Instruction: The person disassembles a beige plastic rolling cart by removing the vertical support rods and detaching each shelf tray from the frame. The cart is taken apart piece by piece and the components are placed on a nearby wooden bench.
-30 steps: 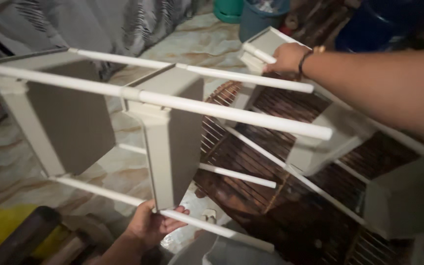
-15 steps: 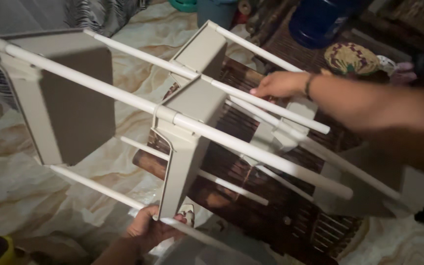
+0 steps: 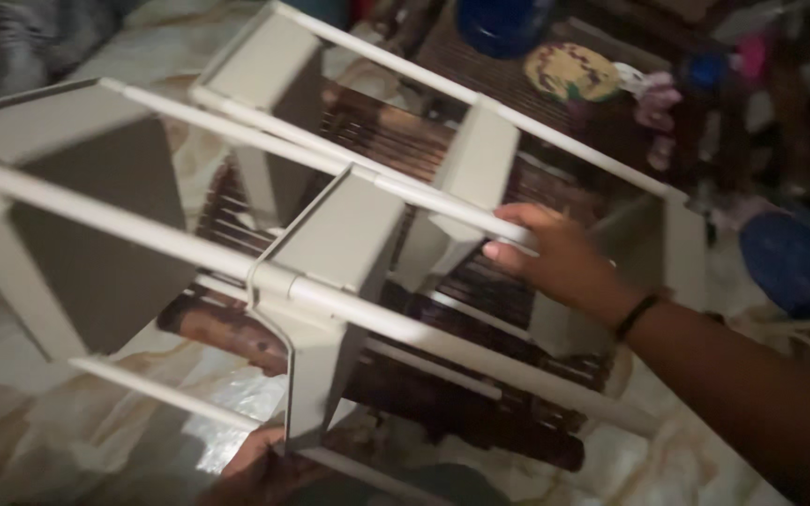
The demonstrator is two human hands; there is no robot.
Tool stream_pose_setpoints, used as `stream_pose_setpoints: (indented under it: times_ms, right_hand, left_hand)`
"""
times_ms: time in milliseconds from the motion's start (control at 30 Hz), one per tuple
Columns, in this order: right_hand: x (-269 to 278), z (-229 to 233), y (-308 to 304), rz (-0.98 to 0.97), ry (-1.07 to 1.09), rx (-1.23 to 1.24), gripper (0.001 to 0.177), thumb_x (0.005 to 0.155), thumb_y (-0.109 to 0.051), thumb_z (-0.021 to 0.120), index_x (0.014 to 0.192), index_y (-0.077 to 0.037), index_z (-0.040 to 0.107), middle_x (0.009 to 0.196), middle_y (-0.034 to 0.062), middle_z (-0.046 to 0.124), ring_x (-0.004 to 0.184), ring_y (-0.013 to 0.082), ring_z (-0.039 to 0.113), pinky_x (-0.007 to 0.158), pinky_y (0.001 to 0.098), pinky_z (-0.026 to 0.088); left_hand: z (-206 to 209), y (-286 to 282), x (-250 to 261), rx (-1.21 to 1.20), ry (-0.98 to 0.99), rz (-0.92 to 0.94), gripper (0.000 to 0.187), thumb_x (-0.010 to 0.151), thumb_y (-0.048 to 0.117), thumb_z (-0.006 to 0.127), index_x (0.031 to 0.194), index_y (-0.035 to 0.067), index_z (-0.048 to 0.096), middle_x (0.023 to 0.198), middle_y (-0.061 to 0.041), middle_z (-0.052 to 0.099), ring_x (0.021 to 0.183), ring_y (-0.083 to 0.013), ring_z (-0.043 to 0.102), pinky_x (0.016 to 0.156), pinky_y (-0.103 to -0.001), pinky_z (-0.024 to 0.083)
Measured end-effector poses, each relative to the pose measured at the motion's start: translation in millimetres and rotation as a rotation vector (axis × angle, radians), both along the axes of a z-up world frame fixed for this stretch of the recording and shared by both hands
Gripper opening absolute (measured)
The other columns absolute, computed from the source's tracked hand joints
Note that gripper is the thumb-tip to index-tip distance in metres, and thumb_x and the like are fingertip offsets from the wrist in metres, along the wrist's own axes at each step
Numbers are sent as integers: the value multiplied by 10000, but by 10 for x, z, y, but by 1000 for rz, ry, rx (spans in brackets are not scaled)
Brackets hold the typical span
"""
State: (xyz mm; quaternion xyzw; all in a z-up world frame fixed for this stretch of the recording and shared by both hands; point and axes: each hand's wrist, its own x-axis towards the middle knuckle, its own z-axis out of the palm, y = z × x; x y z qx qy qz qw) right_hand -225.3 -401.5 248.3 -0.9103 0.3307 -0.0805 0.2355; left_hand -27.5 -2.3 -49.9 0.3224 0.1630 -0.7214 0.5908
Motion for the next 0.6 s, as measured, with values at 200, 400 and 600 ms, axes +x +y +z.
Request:
stream_pose_setpoints:
  times_ms: [200, 400, 600]
  right_hand:
    - [-101, -124, -137, 81, -86, -154, 311, 903, -205, 729, 1196, -103, 733, 1004, 116, 692, 962, 294, 656, 859, 424, 520]
    - [-27, -160, -408, 67, -177, -107, 281, 915, -163, 718, 1183, -79, 720, 1013, 128, 665, 965, 304, 648, 855, 407, 506]
    - [-148, -161, -581, 7, -185, -127, 274, 895, -151, 733, 1155, -67, 727, 997, 120, 642, 961, 295, 633, 864, 399, 487]
  left_hand:
    - [-600, -294, -201, 48, -142, -98, 380, 975, 251, 556, 1247, 9, 665, 1042, -191, 719, 834, -308, 703, 699, -443, 562]
    - [-640, -961, 18, -29, -1537, -1066, 262, 962, 355, 662, 1142, 198, 767, 1004, -92, 795, 932, -205, 764, 862, -359, 606]
    - [-467, -1474, 45, -144, -1541, -1050, 270, 985, 339, 592, 1169, 189, 721, 1029, -103, 765, 940, -223, 748, 850, -350, 598]
